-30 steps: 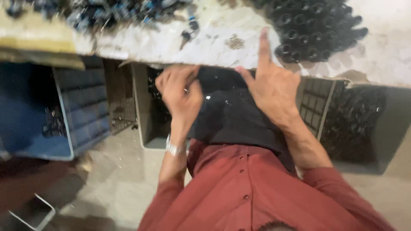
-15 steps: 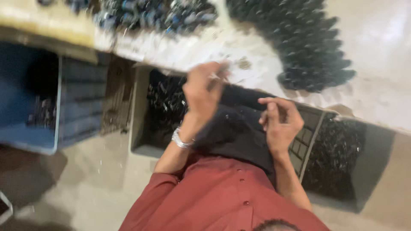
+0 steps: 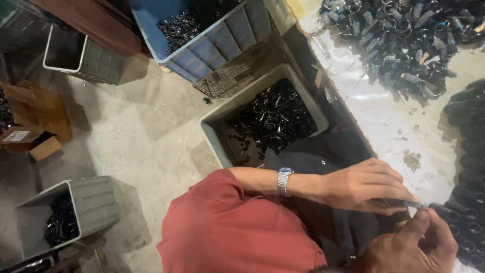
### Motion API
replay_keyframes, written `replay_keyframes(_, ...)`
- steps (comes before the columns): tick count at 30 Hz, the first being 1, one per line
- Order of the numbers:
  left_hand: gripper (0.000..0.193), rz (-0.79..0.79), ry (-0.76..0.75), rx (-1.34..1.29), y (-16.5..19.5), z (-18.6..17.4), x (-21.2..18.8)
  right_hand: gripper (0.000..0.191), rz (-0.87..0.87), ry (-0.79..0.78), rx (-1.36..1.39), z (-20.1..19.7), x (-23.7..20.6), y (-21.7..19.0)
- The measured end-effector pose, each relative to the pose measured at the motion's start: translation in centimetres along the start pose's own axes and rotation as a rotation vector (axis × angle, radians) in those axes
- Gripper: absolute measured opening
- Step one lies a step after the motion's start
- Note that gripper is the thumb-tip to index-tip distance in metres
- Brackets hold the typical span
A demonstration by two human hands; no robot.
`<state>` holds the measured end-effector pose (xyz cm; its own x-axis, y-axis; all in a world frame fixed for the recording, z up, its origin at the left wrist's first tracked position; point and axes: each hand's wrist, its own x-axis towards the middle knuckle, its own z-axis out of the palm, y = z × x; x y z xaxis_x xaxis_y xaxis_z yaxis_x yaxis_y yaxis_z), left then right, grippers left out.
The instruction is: The person sits at a workbench assembling small plug-like components. They pick a black rubber cap and a metal fitting, press and twist the fitting into the cap by hand, then place the finished assembly on the table with completed units, repeating the cycle.
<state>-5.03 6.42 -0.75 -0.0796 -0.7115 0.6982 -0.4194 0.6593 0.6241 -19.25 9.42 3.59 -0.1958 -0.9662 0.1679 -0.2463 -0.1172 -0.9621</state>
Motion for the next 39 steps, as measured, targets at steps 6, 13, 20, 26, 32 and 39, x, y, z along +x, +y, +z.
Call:
replay_keyframes(6, 0.038, 0.1, -0.055, 0.076, -0.9, -0.9, -0.6, 0.011, -0.153, 0.002, -0.114, 0.1, -0.3, 2.1)
replay_keyframes(13, 0.034, 0.328, -0.137, 0.328, -0.3, -2.4, 0.3, 0.01, -0.395, -0.042, -0.338, -0.5, -0.2, 2.0)
replay_keyframes(20, 0.021, 0.535, -0.206, 0.208, -0.7, -2.1, 2.9, 0.013, 0.691, -0.097, 0.364, -3.0, 2.6, 1.3)
replay_keyframes(26, 0.027, 0.065, -0.386, -0.065, -0.2, 5.6, 5.9, 0.024, 0.185, 0.033, 0.267, -10.7, -0.7, 5.8)
replay_keyframes(32, 0.036, -0.035, -0.294, 0.092, -0.8, 10.2, 7.4, 0.033, 0.172, 0.05, 0.556, -10.0, -1.5, 7.2)
replay_keyframes(39, 0.034, -0.473, -0.289, -0.777, 0.1, 9.9, 2.4, 0.034, 0.417, -0.059, 1.032, -9.8, -1.7, 7.1)
